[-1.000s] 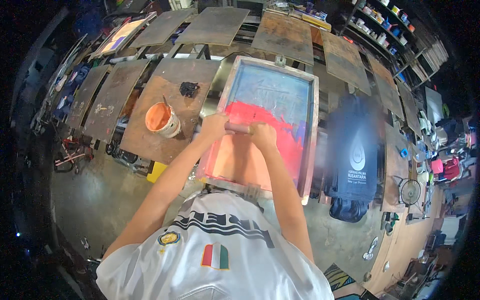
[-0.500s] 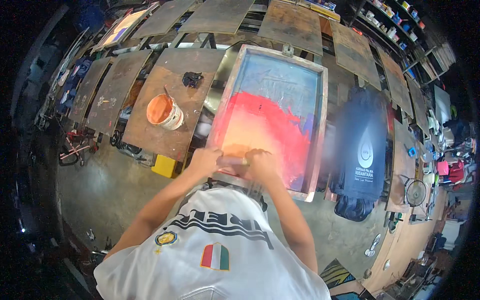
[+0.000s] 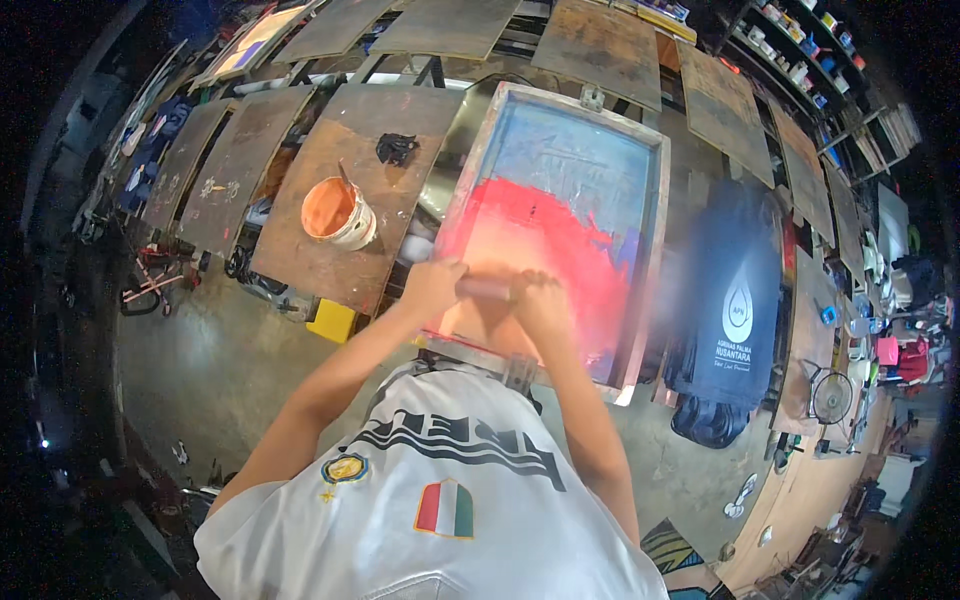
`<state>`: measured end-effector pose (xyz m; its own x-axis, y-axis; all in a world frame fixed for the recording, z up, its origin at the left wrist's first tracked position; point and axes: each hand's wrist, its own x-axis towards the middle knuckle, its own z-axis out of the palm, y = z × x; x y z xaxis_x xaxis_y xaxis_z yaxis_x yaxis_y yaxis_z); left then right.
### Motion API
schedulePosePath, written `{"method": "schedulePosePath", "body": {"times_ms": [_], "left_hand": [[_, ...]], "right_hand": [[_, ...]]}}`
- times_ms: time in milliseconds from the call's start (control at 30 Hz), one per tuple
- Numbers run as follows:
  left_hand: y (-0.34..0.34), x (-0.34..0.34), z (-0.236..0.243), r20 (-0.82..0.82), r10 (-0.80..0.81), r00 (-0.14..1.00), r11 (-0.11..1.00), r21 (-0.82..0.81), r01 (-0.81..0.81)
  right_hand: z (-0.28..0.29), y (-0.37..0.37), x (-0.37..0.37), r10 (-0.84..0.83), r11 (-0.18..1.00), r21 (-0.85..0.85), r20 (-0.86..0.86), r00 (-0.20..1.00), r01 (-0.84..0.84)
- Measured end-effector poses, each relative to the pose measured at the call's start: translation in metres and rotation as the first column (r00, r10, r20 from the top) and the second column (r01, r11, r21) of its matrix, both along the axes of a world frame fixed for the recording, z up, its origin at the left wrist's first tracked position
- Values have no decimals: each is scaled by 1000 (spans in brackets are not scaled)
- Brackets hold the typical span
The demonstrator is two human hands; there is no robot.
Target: Using a squeegee to apply ink through a screen onto a t-shirt in a screen printing press.
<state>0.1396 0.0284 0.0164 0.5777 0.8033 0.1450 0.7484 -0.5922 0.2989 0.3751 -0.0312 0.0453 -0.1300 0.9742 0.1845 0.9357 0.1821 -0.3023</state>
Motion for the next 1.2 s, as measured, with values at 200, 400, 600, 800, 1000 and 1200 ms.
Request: {"method": "schedulePosePath", "body": {"times_ms": [200,400,600,800,1000,1200], "left_hand": [[-69,-18,46,-51,-31,998,988,-154,23],[11,-7,36,-143,-177,974,959,-248,138],[54,18,40,-56,-52,997,996,-74,47],[-7,-5,3,-27,-12,1000,998,-57,11],[-59,-23,37,29,-33,999,990,-135,36],[28,-14,24,-42,-120,992,976,-187,110]], "right_hand": [[35,-52,-13,107,989,-96,-69,992,-114],[31,17,8,93,928,-360,-17,996,-93],[24,58,14,16,989,-146,39,999,-10],[-10,-22,-6,-19,999,43,131,991,14],[46,-69,-34,-91,995,-48,5,996,91],[59,16,-9,26,922,-387,59,998,-1]]}}
